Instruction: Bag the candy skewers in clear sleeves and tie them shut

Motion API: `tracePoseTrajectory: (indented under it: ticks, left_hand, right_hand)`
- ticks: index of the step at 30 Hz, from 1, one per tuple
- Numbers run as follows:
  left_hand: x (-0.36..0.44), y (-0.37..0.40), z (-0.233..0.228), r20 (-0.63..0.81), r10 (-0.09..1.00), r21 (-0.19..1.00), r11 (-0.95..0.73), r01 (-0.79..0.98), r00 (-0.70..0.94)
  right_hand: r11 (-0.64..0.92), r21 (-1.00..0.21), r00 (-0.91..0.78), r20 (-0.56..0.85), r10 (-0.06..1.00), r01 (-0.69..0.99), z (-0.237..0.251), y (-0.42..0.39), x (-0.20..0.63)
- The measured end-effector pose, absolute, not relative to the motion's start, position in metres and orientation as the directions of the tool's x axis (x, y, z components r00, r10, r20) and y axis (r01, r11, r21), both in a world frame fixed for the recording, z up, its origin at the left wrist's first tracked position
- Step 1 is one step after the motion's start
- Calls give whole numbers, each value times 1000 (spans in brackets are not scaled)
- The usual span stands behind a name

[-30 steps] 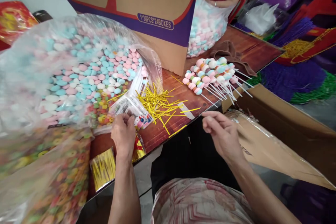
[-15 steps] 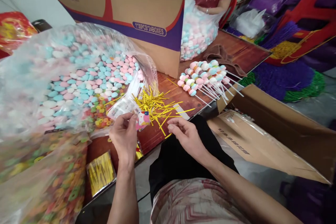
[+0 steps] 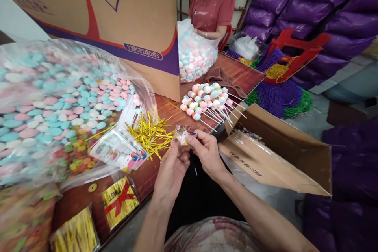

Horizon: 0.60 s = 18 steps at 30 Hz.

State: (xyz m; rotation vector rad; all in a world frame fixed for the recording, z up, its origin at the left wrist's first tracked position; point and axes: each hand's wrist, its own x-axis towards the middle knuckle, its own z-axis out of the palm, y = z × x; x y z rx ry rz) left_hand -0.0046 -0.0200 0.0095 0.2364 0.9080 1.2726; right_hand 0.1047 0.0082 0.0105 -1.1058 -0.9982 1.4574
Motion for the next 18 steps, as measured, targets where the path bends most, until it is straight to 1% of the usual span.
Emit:
tracePoseTrajectory:
  ticks: [1, 2, 4, 7, 10, 12, 15, 16, 18]
  left_hand:
    - [-5, -16, 11, -454, 891, 565, 295, -770, 8]
    - [-7, -11, 11, -449, 894, 538, 258, -803, -14]
    - [-9, -3, 11, -430, 900, 541, 200, -817, -65]
    - [-9, 4, 7, -392, 900, 637, 116, -762, -191]
    - [-2, 3, 2, -295, 862, 772, -39, -634, -412]
    - [3, 1, 1, -238, 836, 828, -91, -553, -495]
    - [5, -2, 2, -207, 828, 864, -94, -494, -521]
    - [4, -2, 3, -214, 831, 858, -91, -505, -513]
    - [0, -2, 6, -255, 841, 810, -85, -581, -478]
  right_hand:
    - [-141, -966, -74, -127, 989, -216, 11, 9, 105]
    - [-130, -971, -81, -115, 990, -199, 10, 9, 105]
    - [-111, -980, -110, -94, 990, -163, 8, 9, 106]
    - [-128, -982, -138, -109, 984, -137, 4, 9, 106]
    - [-141, -978, -101, -126, 987, -156, 0, 10, 104]
    - [-128, -972, -65, -118, 991, -197, -2, 11, 100]
    - [-132, -965, -31, -128, 991, -228, -2, 13, 95]
    - [-137, -966, -30, -133, 991, -219, -3, 13, 93]
    - [-139, -973, -38, -135, 990, -183, -3, 14, 93]
